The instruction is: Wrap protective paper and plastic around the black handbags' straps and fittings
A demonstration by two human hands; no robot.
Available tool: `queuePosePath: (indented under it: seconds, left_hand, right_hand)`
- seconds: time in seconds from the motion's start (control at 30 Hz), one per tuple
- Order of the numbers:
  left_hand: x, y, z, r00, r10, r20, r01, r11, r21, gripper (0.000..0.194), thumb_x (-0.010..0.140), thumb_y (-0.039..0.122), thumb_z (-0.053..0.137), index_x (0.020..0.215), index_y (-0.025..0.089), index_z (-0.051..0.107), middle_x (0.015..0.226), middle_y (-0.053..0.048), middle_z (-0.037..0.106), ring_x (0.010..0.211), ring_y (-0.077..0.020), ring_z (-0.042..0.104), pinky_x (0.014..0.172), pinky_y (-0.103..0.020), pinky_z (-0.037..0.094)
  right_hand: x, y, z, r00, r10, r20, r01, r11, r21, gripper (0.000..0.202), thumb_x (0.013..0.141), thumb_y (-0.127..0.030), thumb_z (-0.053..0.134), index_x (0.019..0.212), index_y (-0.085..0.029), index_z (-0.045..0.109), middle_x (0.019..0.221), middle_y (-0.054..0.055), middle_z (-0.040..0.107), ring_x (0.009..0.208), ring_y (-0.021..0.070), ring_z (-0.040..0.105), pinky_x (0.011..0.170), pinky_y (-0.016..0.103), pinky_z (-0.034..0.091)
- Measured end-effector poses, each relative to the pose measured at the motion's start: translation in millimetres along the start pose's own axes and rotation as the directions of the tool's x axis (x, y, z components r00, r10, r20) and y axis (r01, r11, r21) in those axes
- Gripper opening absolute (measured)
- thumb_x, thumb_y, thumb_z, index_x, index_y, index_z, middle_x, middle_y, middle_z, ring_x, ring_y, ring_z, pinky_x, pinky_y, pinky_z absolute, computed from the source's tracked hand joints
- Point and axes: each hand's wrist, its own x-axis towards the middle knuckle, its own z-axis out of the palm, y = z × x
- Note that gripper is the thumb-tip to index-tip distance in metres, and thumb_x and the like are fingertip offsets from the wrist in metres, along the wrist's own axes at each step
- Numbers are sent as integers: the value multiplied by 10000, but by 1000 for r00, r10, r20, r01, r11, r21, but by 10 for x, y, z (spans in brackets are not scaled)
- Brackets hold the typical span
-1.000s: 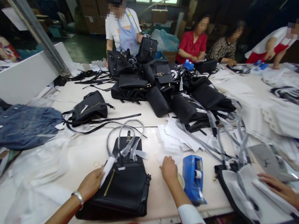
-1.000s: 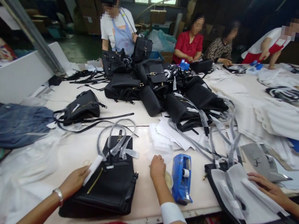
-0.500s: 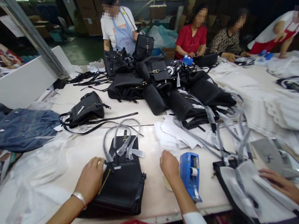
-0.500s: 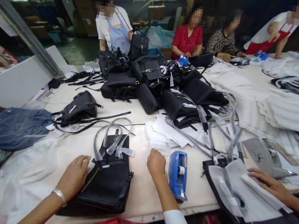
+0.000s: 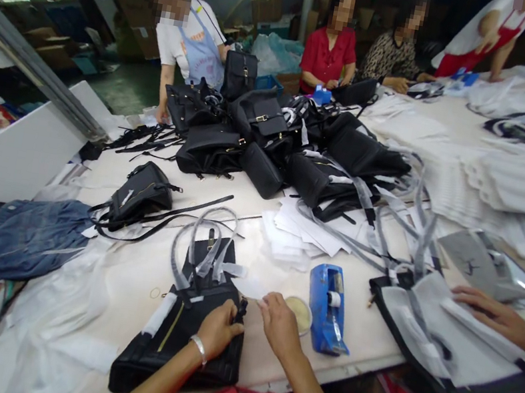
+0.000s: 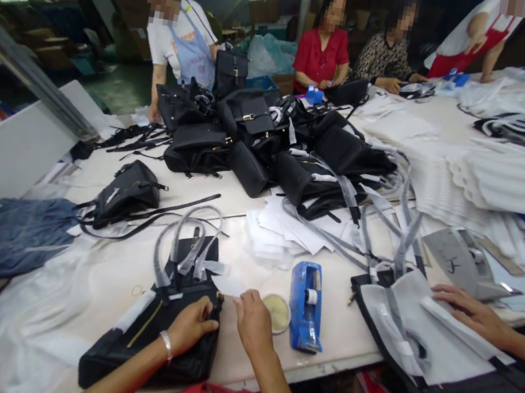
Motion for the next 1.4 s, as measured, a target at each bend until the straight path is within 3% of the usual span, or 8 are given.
queuePosePath:
  seconds: [0.1,0.23,0.43,0.6,0.7,0.8,1.07,1.4]
  left_hand:
    - [-79,-41,-58,993,-101,52,114,894,-433,239,677,322,629,683,198,424,531,79,391,502,-105,428,529,-245,353]
    - [-189,-64,-88,983,-115,141,180,724,-665,277,700,396,630,799,165,513,619,19,547,537,-111,512,542,-246,382]
    - [-160,-75,-16,990,-103,93,136,851,-507,254,702,383,635,790,161,550,617,37,512,566,-100,471,524,-221,341]
    - [-87,16,75,985,-80,152,143,871,-470,199,653,292,675,682,159,530,545,44,506,510,-91,431,497,-221,284]
    - [-131,68,48,979,-45,196,158,779,-607,177,696,297,642,778,154,580,612,14,580,552,-113,501,553,-231,345]
    - [-223,86,-37,985,-25,173,138,721,-679,224,704,338,659,828,155,623,692,-7,623,635,-131,540,622,-241,378]
    - [-317,86,-167,1000,-23,-20,4,740,-673,250,747,358,630,881,154,688,1109,-86,632,1085,-225,513,925,-304,356]
    - [-346,87,-79,993,-95,-74,19,727,-686,208,719,342,638,792,148,657,804,-26,667,729,-157,569,691,-251,428]
  right_hand:
    - [-15,81,84,995,81,-51,-72,985,158,310,922,-399,386,788,-185,565,804,60,593,777,191,553,734,292,409]
    - [51,128,153,974,225,-38,-198,914,355,424,928,-442,304,736,-194,588,758,60,623,761,194,569,737,306,423]
    - [106,224,318,932,363,-15,-303,800,518,240,781,-381,516,896,-187,596,895,64,646,816,214,600,764,342,468]
    - [115,304,449,895,446,-15,-330,683,651,596,698,-288,543,1262,-170,394,1190,122,533,816,171,612,741,321,505]
    - [142,311,407,866,498,36,-350,553,756,720,665,-289,554,1330,-160,310,1212,142,515,854,177,622,726,310,516]
    - [156,278,303,858,475,196,-382,335,861,532,633,-278,588,1141,-146,496,996,98,629,853,202,627,732,322,516]
    - [-116,-137,254,807,295,512,-502,-115,857,381,629,-199,627,996,-182,523,907,57,664,801,182,635,724,311,508]
    - [-345,-293,156,852,34,523,-510,275,815,412,589,-166,625,998,-184,572,855,10,665,774,196,602,675,293,466]
